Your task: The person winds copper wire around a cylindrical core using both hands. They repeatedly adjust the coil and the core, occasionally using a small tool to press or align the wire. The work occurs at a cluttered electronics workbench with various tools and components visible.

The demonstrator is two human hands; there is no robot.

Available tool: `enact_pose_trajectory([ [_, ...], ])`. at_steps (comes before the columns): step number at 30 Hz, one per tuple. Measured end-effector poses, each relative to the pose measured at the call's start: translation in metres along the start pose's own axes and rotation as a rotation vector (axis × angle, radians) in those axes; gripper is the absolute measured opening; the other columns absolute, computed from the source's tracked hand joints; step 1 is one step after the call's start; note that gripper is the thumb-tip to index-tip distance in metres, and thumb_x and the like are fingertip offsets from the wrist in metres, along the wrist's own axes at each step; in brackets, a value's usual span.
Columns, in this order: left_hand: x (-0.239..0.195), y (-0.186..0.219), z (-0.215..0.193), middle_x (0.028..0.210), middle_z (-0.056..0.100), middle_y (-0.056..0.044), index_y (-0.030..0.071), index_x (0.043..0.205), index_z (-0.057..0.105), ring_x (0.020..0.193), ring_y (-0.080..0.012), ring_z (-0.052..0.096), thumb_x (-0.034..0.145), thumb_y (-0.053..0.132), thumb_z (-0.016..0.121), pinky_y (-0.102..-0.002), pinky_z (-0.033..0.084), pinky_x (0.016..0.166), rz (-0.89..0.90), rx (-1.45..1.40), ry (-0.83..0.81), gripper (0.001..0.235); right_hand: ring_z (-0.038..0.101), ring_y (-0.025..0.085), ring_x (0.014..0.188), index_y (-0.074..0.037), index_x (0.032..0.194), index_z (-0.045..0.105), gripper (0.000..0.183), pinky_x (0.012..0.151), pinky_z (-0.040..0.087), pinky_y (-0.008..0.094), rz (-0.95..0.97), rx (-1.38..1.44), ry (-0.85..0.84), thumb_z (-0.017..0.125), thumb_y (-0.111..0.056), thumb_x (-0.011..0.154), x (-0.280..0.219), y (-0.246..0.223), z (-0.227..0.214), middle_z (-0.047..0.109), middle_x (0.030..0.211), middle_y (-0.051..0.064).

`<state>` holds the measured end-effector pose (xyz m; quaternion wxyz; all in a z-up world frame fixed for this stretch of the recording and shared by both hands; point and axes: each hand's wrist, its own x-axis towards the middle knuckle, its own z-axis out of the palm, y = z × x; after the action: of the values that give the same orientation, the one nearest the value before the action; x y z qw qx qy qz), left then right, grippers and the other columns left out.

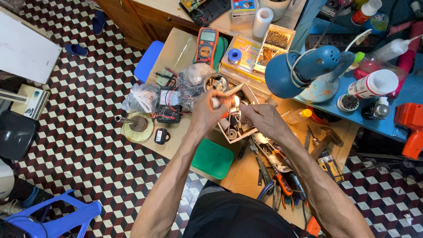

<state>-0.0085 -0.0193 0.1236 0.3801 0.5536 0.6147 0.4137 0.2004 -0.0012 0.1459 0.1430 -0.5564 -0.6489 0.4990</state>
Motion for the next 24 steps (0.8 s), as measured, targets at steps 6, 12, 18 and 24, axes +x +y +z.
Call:
enact_pose_trajectory([
  [6, -0.019, -0.014, -0.017, 0.095, 0.074, -0.009, 0.009, 0.111, 0.071, 0.068, -0.0146, 0.066, 0.087, 0.038, 0.075, -0.028, 0.055, 0.058, -0.405, -0.25, -0.602, 0.038, 0.048, 0.017, 0.066, -0.001, 0.09, 0.076, 0.052, 0.06, 0.038, 0.037, -0.001, 0.128, -0.056, 0.058, -0.049, 0.098, 0.029, 0.02, 0.01, 0.057, 0.07, 0.005],
  [12, 0.003, -0.036, 0.006, 0.105, 0.067, -0.008, 0.009, 0.119, 0.066, 0.079, -0.0175, 0.065, 0.093, 0.034, 0.074, -0.032, 0.058, 0.065, -0.447, -1.271, -0.043, 0.037, 0.066, 0.013, 0.078, -0.003, 0.088, 0.074, 0.054, 0.076, 0.052, 0.03, -0.12, 0.41, -0.098, 0.046, -0.047, 0.104, 0.016, 0.055, 0.036, 0.07, 0.081, 0.006],
  [18, -0.002, -0.036, -0.008, 0.11, 0.064, -0.011, 0.008, 0.113, 0.067, 0.097, -0.0226, 0.066, 0.086, 0.035, 0.078, -0.039, 0.055, 0.084, 0.045, 0.238, 0.147, 0.04, 0.055, 0.016, 0.062, -0.002, 0.073, 0.072, 0.055, 0.059, 0.042, 0.034, 0.119, -0.022, -0.024, 0.053, -0.045, 0.103, 0.01, 0.041, 0.005, 0.061, 0.066, 0.008],
  [24, -0.028, -0.003, -0.042, 0.097, 0.068, -0.008, 0.012, 0.102, 0.073, 0.087, -0.0186, 0.068, 0.073, 0.038, 0.081, -0.034, 0.054, 0.077, -0.214, 0.281, -0.438, 0.04, 0.036, 0.007, 0.055, -0.009, 0.069, 0.056, 0.044, 0.052, 0.031, 0.027, -0.144, 0.827, -0.057, 0.066, -0.031, 0.105, 0.036, 0.023, -0.026, 0.045, 0.062, -0.003],
])
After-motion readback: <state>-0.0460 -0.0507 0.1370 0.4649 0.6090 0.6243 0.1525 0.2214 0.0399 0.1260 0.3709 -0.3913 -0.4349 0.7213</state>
